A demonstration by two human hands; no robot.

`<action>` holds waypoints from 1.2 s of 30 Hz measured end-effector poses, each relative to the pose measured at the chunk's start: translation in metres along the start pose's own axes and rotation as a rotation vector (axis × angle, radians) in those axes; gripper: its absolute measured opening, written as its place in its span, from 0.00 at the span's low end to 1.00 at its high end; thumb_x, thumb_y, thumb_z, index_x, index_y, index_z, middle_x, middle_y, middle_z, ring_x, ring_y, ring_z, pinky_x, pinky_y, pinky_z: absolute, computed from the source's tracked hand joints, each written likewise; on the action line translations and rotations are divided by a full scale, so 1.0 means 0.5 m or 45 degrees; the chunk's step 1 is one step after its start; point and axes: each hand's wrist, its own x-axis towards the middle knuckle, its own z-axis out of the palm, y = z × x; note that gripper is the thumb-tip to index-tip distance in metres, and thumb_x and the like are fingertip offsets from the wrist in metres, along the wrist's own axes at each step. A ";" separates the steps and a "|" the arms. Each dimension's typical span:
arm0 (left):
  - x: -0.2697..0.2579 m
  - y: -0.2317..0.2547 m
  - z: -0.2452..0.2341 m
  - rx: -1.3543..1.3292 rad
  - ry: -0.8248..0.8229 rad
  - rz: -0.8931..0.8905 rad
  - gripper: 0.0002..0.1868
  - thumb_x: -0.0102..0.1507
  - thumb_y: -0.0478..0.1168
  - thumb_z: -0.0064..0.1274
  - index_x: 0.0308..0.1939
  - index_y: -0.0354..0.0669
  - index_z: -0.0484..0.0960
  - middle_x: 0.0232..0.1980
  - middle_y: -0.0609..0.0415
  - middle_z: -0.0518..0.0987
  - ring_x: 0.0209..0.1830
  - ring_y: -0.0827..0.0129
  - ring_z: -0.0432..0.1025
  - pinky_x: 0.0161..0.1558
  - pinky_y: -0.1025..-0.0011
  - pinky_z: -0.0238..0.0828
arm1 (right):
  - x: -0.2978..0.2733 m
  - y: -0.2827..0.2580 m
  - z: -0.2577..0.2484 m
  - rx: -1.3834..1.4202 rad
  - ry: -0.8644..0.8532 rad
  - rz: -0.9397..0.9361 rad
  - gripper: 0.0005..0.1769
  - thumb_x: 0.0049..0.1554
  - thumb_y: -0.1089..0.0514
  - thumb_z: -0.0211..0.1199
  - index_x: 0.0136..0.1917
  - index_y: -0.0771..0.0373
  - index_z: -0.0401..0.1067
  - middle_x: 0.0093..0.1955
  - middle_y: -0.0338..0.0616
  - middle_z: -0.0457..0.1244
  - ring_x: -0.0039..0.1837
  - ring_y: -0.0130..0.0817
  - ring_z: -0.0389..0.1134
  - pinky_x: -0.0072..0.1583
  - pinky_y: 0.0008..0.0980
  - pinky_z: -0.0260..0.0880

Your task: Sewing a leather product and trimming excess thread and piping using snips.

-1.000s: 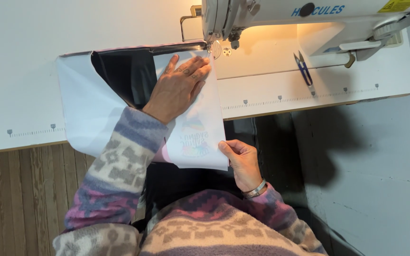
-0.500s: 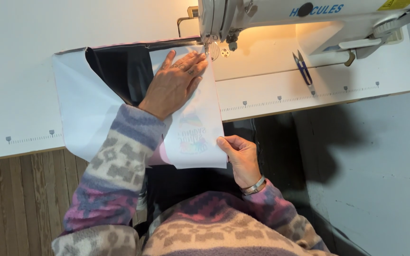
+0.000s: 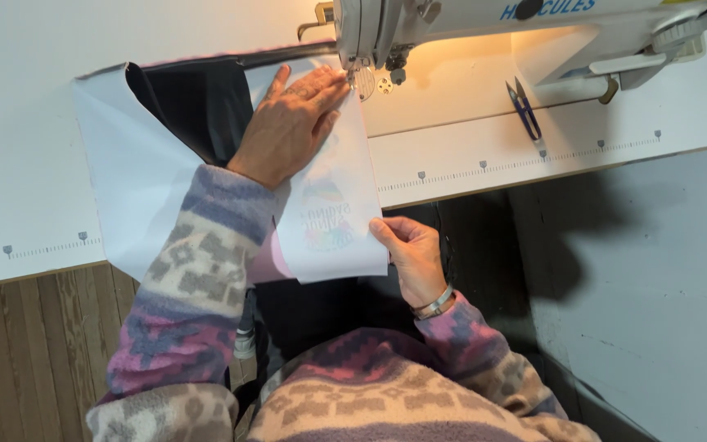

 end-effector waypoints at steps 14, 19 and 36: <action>0.031 -0.032 0.005 -0.021 0.035 -0.009 0.19 0.72 0.42 0.50 0.67 0.43 0.78 0.70 0.48 0.75 0.72 0.57 0.67 0.75 0.42 0.48 | 0.009 -0.013 0.005 -0.029 0.041 -0.051 0.16 0.60 0.57 0.68 0.52 0.74 0.78 0.43 0.41 0.71 0.43 0.21 0.68 0.47 0.21 0.69; 0.041 -0.051 0.004 -0.025 0.017 -0.018 0.20 0.72 0.42 0.50 0.68 0.43 0.77 0.70 0.47 0.75 0.71 0.57 0.67 0.75 0.42 0.46 | 0.002 -0.019 0.014 -0.053 0.026 -0.058 0.16 0.60 0.56 0.67 0.52 0.74 0.79 0.44 0.42 0.71 0.44 0.22 0.69 0.49 0.23 0.71; 0.075 -0.102 0.013 0.003 0.051 -0.006 0.20 0.72 0.43 0.51 0.69 0.46 0.77 0.72 0.50 0.74 0.73 0.58 0.65 0.76 0.43 0.45 | -0.024 -0.010 0.002 -0.120 0.011 -0.062 0.14 0.61 0.56 0.67 0.50 0.73 0.79 0.44 0.42 0.72 0.44 0.21 0.70 0.49 0.21 0.71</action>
